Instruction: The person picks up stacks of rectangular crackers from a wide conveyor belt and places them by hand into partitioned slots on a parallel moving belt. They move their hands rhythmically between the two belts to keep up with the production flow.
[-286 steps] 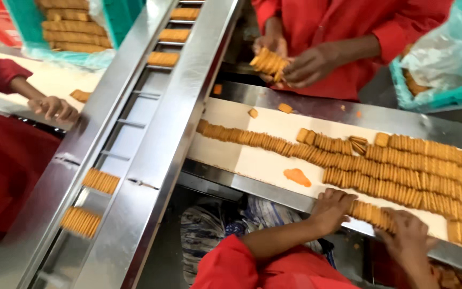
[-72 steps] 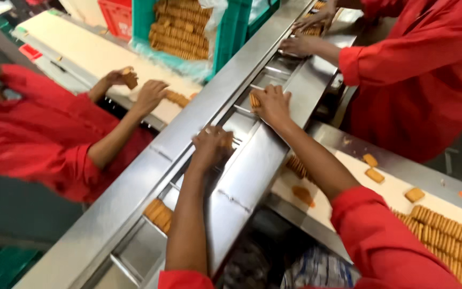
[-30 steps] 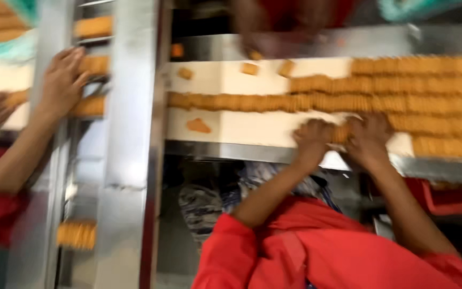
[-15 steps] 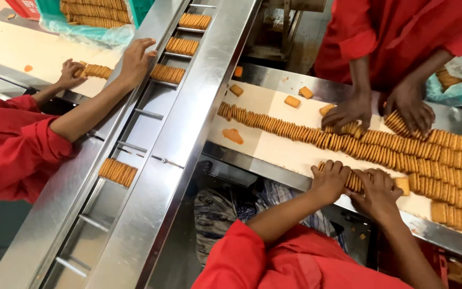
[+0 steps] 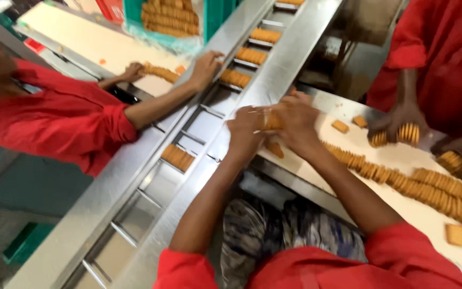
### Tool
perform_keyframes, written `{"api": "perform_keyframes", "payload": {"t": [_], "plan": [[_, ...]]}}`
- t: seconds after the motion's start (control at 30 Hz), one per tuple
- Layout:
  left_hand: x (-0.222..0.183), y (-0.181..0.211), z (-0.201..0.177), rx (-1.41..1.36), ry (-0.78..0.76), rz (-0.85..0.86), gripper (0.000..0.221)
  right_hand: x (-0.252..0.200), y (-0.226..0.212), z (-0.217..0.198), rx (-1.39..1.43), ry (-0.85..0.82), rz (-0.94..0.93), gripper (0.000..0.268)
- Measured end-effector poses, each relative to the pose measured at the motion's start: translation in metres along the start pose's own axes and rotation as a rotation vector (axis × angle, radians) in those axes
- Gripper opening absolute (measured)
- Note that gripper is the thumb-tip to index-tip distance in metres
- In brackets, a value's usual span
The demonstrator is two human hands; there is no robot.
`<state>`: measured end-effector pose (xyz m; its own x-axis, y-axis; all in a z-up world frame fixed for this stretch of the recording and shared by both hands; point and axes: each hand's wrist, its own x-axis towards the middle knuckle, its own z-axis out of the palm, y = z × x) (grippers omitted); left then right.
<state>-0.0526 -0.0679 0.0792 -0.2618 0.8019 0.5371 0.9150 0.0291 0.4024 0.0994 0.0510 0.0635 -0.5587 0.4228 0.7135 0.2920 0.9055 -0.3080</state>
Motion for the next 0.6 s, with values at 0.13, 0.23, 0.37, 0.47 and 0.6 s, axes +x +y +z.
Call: {"api": "perform_keyframes", "payload": {"t": [0.13, 0.23, 0.37, 0.47, 0.6], "plan": [[-0.009, -0.098, -0.070, 0.110, 0.027, -0.072, 0.055, 0.099, -0.044, 0.078, 0.039, -0.552, 0.042, 0.070], [-0.003, -0.133, -0.071, -0.001, -0.106, -0.144, 0.056, 0.139, -0.059, 0.142, -0.054, -0.452, 0.157, 0.047], [-0.014, -0.138, -0.071, 0.042, -0.190, -0.211, 0.021, 0.134, -0.077, 0.175, -0.045, -0.354, 0.046, 0.046], [-0.019, -0.151, -0.072, -0.033, -0.167, -0.050, 0.018, 0.058, -0.081, 0.138, 0.062, -0.269, -0.094, 0.057], [-0.022, -0.164, -0.060, 0.312, -0.258, -0.023, 0.029, -0.090, -0.030, 0.040, 0.196, -0.130, -0.032, 0.067]]}}
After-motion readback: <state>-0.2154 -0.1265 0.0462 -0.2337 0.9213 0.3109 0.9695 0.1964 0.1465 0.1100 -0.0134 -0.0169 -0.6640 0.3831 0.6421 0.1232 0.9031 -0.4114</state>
